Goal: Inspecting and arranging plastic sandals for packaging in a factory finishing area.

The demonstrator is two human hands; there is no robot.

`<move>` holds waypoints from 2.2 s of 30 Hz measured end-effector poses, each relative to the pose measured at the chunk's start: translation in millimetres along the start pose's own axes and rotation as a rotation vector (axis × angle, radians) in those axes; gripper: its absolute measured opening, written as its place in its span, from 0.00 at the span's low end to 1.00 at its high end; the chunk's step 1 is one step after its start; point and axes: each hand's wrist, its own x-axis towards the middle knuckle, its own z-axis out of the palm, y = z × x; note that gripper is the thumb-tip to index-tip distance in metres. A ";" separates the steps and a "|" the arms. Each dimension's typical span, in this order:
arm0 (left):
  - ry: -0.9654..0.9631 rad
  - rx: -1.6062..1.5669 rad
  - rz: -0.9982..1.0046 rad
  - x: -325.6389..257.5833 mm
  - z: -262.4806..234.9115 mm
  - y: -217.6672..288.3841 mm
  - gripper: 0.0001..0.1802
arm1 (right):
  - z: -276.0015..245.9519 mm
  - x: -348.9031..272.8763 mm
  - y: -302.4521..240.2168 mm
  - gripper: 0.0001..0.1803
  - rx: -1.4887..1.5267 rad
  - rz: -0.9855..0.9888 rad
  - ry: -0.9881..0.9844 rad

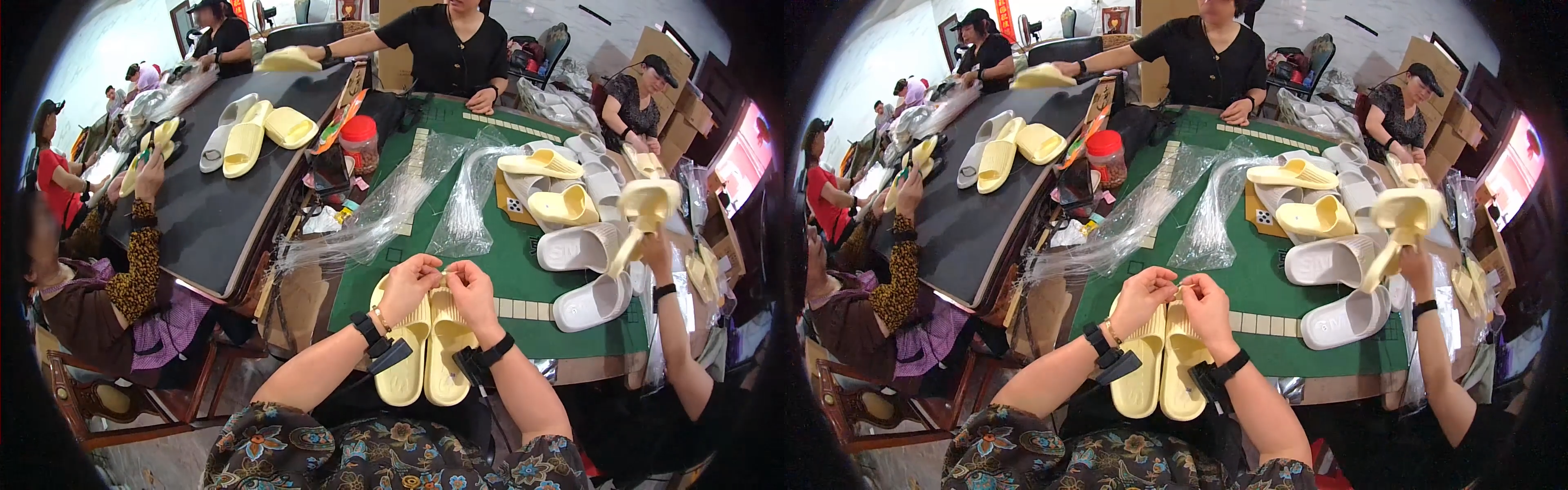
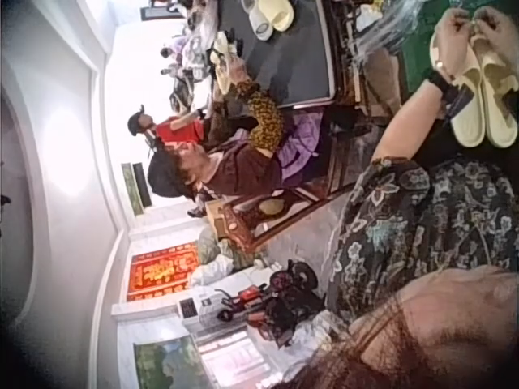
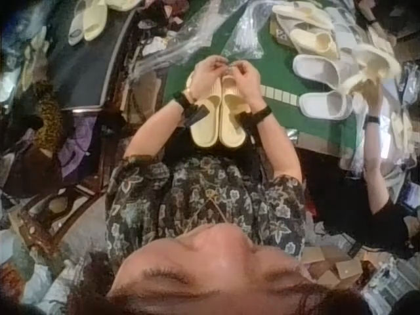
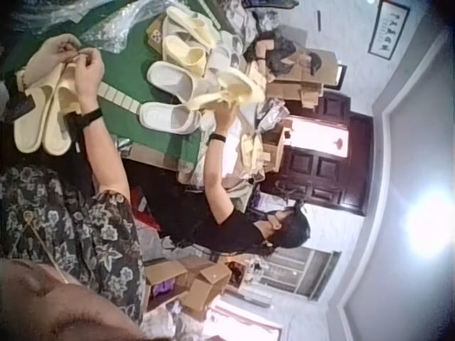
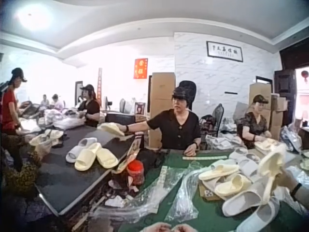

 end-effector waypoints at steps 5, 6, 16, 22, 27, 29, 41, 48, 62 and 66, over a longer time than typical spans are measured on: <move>0.012 0.054 0.016 -0.1 0.9 0.4 0.12 | -0.5 0.6 2.7 0.06 0.081 0.012 -0.017; 0.016 0.054 0.015 -0.6 1.5 1.4 0.12 | -1.4 0.5 3.7 0.06 0.081 0.013 -0.020; 0.033 0.103 0.034 -4.9 0.7 8.7 0.11 | -1.5 1.1 -1.1 0.06 -0.026 0.026 -0.084; 0.047 0.149 0.072 -4.9 2.9 6.0 0.10 | -3.0 0.7 4.1 0.06 -0.065 -0.015 -0.093; 0.004 0.184 0.055 -5.3 3.9 12.7 0.13 | -7.0 1.3 12.6 0.05 0.056 0.010 -0.064; 0.045 0.166 0.105 -3.7 1.3 6.1 0.12 | -8.6 0.4 11.6 0.05 0.112 0.046 0.047; 0.006 0.340 0.145 -3.5 1.8 7.7 0.08 | -7.5 0.6 11.9 0.05 0.106 0.057 -0.014; 0.011 0.349 0.125 -4.6 -1.3 5.9 0.07 | 1.5 -1.7 5.9 0.06 0.048 0.042 -0.031; -0.165 0.078 0.014 -39.8 -52.2 114.8 0.14 | -36.2 -33.9 -29.4 0.07 0.017 -0.008 0.022; -0.366 -0.283 -0.018 -84.1 -68.0 221.2 0.11 | -52.0 -67.7 -37.7 0.07 -0.045 0.073 -0.181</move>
